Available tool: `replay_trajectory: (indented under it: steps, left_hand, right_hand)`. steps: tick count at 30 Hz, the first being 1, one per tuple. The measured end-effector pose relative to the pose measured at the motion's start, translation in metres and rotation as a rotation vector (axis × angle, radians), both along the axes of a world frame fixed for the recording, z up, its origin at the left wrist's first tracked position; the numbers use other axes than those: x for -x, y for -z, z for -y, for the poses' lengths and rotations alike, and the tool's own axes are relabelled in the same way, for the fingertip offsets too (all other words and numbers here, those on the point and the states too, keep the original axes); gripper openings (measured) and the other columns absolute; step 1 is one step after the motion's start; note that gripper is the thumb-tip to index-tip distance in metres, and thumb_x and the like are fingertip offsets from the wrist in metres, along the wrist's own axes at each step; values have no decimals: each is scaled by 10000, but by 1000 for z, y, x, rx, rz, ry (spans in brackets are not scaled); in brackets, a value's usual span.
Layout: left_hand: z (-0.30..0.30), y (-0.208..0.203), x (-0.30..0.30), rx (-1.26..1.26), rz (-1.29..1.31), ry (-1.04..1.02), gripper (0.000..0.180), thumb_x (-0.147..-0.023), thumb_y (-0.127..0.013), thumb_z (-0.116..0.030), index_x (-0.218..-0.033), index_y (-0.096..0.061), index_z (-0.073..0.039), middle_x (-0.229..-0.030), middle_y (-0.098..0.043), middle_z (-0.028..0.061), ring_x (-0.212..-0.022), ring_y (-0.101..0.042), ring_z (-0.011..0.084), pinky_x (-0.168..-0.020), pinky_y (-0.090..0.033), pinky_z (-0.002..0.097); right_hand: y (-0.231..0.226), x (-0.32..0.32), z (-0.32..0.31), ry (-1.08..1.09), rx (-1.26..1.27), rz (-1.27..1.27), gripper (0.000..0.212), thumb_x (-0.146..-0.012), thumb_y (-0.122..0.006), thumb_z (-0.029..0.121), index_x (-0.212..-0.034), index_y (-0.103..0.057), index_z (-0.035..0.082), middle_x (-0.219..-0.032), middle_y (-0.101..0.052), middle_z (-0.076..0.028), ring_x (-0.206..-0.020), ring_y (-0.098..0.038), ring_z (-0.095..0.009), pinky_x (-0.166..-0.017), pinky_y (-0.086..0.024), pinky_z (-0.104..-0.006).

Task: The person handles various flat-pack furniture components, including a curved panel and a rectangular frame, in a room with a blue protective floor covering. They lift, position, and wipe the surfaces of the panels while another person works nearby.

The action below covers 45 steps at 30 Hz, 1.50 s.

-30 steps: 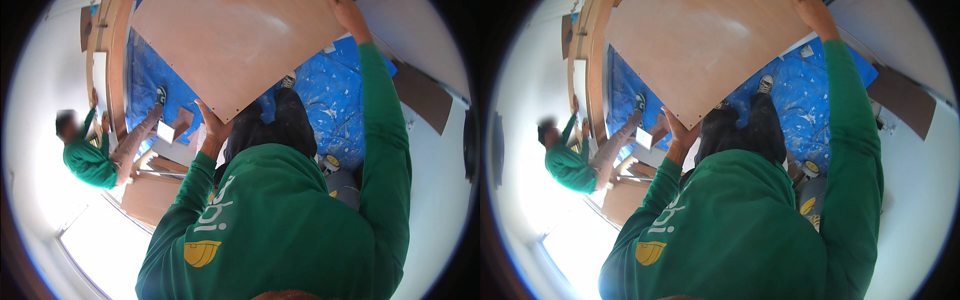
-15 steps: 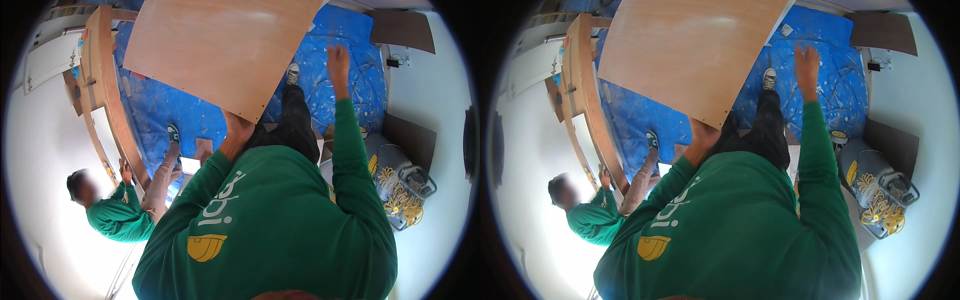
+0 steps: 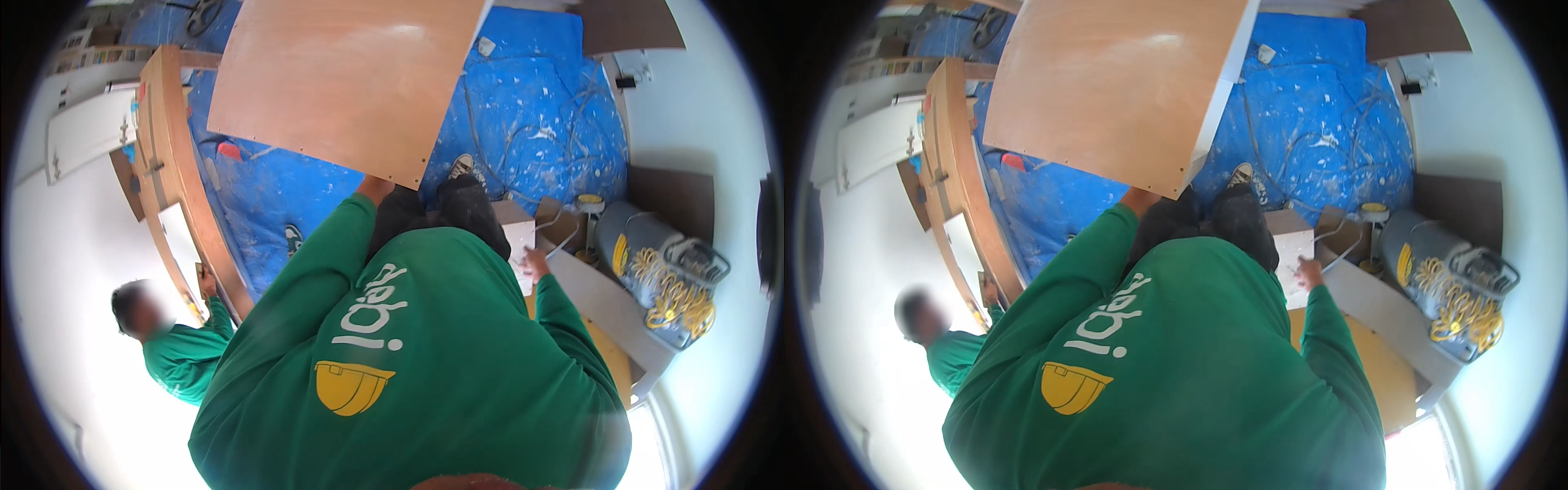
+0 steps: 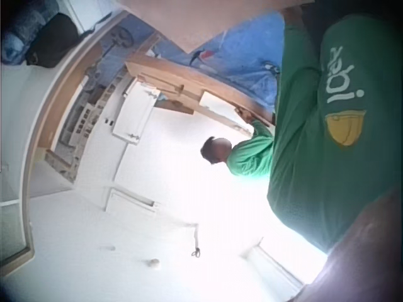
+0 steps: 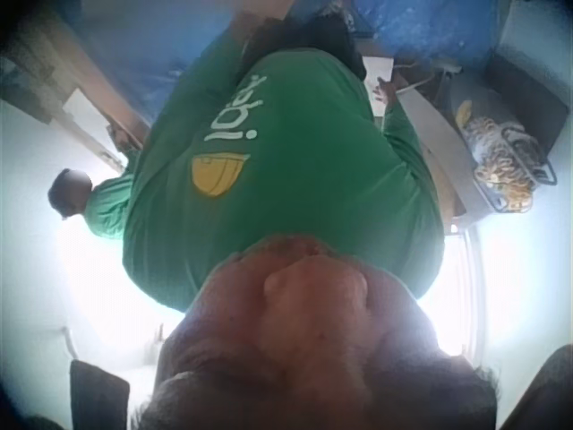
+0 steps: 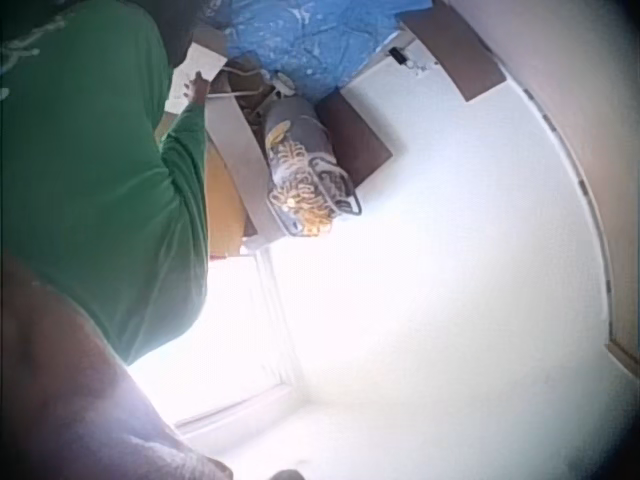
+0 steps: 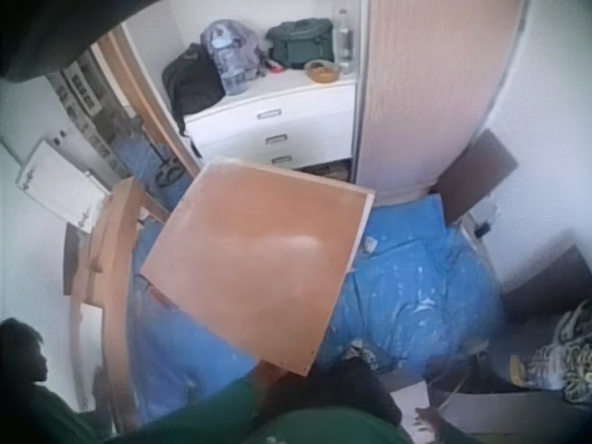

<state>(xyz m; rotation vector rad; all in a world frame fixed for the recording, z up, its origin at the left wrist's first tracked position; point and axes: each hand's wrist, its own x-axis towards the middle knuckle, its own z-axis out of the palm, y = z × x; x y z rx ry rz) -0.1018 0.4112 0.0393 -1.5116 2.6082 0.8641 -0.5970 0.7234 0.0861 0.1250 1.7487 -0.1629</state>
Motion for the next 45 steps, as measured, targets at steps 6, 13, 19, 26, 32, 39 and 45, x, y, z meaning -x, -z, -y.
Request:
replay_trajectory:
  steps: [6,13,19,26,32,39,45]
  left_hand:
    - [31,-21,5,-316,9,-32,539,-1023,-553,-415,-1439,-532,-73,-1473,-559,178,-1305,-565,359,-1059,-464,495]
    - [57,-47,14,-447,28,121,545,-1013,-578,-403,-1438,-531,-64,-1501,-533,190,-1318,-551,380,-1071,-446,510]
    - [44,-120,13,-190,280,707,564,-997,-598,-363,-1454,-524,-41,-1449,-570,235,-1306,-554,421,-1089,-445,515]
    - [84,-293,42,-1095,-45,865,577,-1063,-575,-378,-1554,-453,-99,-1357,-661,134,-1128,-664,237,-1022,-511,393]
    - [194,-339,60,-475,-565,339,481,-1077,-565,-379,-1426,-573,-48,-1279,-688,116,-1043,-670,164,-904,-539,332]
    - [220,-250,45,189,-630,119,291,-1014,-642,-199,-1241,-672,-20,-1119,-670,123,-960,-661,215,-832,-534,349]
    - [210,-255,55,267,-580,164,224,-988,-659,-162,-1156,-693,-18,-1044,-622,98,-863,-624,231,-767,-523,378]
  right_hand:
    - [-18,-22,98,313,469,-195,545,-976,-610,516,-1338,-590,110,-1197,-681,-104,-966,-692,-235,-833,-515,-454]
    - [-52,-139,138,439,642,-255,405,-975,-616,450,-1157,-653,91,-926,-671,-43,-713,-659,-169,-597,-494,-351]
    - [14,-246,20,394,377,-127,358,-996,-564,391,-1126,-654,70,-881,-644,-38,-690,-627,-191,-592,-496,-386]
    - [26,-355,-84,260,220,-166,372,-976,-600,367,-1135,-659,35,-918,-688,-116,-774,-652,-257,-678,-520,-448]
    - [54,-382,-95,-611,581,-607,266,-896,-598,201,-1003,-676,-30,-954,-707,-257,-960,-685,-426,-850,-531,-510]
    - [47,-339,-17,475,549,-332,323,-1028,-558,358,-1016,-661,52,-883,-654,-88,-709,-654,-236,-563,-538,-418]
    - [58,-316,7,524,485,-250,328,-1017,-578,377,-974,-670,65,-838,-656,-70,-656,-623,-222,-556,-519,-420]
